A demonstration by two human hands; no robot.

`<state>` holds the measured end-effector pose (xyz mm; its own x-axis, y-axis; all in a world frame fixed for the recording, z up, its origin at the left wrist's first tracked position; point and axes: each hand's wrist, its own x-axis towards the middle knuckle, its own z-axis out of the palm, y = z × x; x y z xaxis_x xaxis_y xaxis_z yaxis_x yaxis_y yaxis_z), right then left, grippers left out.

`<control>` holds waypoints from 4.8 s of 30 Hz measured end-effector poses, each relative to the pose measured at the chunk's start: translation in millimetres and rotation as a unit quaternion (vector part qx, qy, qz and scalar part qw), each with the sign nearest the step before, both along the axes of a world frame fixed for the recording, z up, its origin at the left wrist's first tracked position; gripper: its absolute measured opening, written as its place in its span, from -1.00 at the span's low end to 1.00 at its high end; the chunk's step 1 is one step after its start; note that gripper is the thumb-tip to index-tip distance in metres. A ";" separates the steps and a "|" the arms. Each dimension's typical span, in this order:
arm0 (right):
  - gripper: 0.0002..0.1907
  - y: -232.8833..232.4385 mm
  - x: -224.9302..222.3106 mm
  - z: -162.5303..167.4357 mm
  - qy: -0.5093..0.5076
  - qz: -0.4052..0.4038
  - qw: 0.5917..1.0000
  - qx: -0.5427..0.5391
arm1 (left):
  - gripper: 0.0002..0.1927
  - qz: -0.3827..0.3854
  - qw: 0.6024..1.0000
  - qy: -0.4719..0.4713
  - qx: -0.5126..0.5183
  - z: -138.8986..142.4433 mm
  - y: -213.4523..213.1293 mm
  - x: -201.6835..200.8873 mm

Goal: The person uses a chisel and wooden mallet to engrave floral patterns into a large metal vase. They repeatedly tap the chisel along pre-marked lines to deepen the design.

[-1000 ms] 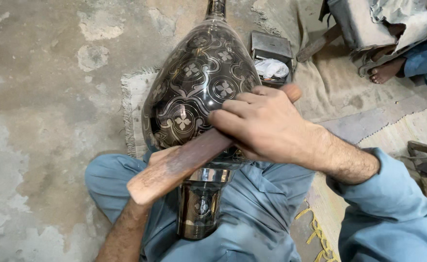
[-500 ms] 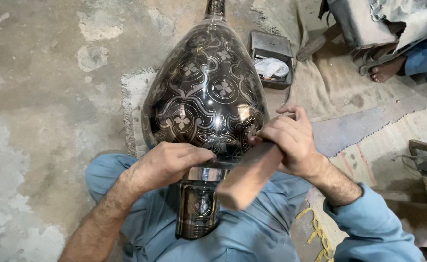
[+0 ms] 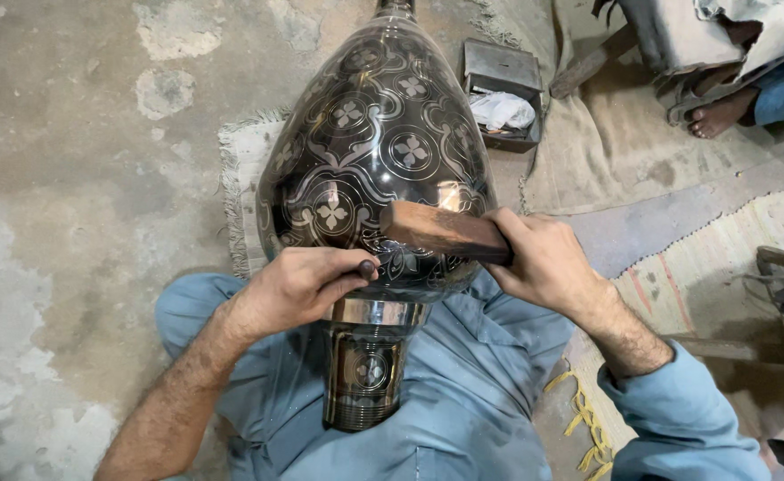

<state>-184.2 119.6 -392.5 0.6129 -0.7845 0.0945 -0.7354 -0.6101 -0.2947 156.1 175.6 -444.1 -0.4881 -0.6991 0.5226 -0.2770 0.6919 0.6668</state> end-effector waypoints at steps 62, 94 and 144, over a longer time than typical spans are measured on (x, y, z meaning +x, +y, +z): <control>-0.61 20.3 185.0 139.4 0.262 0.326 0.852 -0.315 | -0.90 0.468 0.841 0.141 0.233 -134.6 68.7 -69.5; -0.62 -9.4 81.2 115.7 0.222 0.225 0.920 -0.230 | -0.72 0.211 0.967 0.082 -0.116 -31.9 29.6 -24.6; -0.75 1.3 162.8 131.9 0.200 0.310 0.908 -0.198 | -0.82 0.355 0.882 0.302 0.074 -87.9 57.0 -75.9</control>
<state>-21.4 120.9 -260.7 0.9725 -0.2306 -0.0337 -0.2149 -0.9433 0.2529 80.2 232.6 -532.1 0.4355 -0.7985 0.4155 -0.1691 0.3808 0.9091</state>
